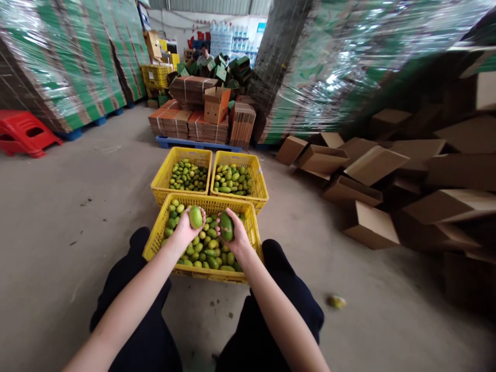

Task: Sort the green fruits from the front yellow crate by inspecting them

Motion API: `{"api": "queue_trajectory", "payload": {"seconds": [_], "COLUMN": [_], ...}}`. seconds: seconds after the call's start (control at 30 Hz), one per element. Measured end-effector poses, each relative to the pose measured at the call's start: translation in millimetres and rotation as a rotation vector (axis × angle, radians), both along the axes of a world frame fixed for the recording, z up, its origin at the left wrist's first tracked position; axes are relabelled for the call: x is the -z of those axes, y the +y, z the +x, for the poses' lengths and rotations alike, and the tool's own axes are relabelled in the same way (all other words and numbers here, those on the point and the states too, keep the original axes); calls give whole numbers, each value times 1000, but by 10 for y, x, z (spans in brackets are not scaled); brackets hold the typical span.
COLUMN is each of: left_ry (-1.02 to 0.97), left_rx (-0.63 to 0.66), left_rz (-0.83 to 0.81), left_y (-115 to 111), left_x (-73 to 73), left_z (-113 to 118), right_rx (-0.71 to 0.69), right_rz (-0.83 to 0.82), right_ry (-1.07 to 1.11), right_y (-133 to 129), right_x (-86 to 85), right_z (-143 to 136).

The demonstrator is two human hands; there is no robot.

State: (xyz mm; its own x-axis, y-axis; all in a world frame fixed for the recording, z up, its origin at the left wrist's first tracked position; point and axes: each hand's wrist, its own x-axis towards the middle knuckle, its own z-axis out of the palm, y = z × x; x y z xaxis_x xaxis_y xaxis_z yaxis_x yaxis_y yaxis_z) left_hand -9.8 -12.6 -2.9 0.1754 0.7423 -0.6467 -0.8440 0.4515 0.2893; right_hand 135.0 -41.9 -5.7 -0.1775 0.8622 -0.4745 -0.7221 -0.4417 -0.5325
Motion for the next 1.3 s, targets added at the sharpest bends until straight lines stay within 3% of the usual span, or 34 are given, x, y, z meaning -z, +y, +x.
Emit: {"api": "queue_trajectory", "payload": {"seconds": [0.13, 0.47, 0.7, 0.93, 1.1, 1.3], "left_ry": [-23, 10, 70, 3, -17, -63], "left_rx": [-19, 77, 33, 15, 61, 34], "left_rz": [6, 33, 0, -6, -22, 62], "left_y": [2, -40, -24, -2, -42, -110], "left_x": [46, -24, 82, 179, 90, -62], "left_z": [3, 16, 17, 39, 38, 38], "right_rx": [-5, 30, 51, 52, 63, 219], "right_rz": [-8, -2, -36, -67, -80, -46], "right_ry": [0, -44, -56, -37, -58, -51], "right_y": [-21, -28, -28, -29, -34, -19], "right_x": [30, -9, -7, -54, -28, -3], "right_z": [10, 14, 14, 36, 51, 57]}}
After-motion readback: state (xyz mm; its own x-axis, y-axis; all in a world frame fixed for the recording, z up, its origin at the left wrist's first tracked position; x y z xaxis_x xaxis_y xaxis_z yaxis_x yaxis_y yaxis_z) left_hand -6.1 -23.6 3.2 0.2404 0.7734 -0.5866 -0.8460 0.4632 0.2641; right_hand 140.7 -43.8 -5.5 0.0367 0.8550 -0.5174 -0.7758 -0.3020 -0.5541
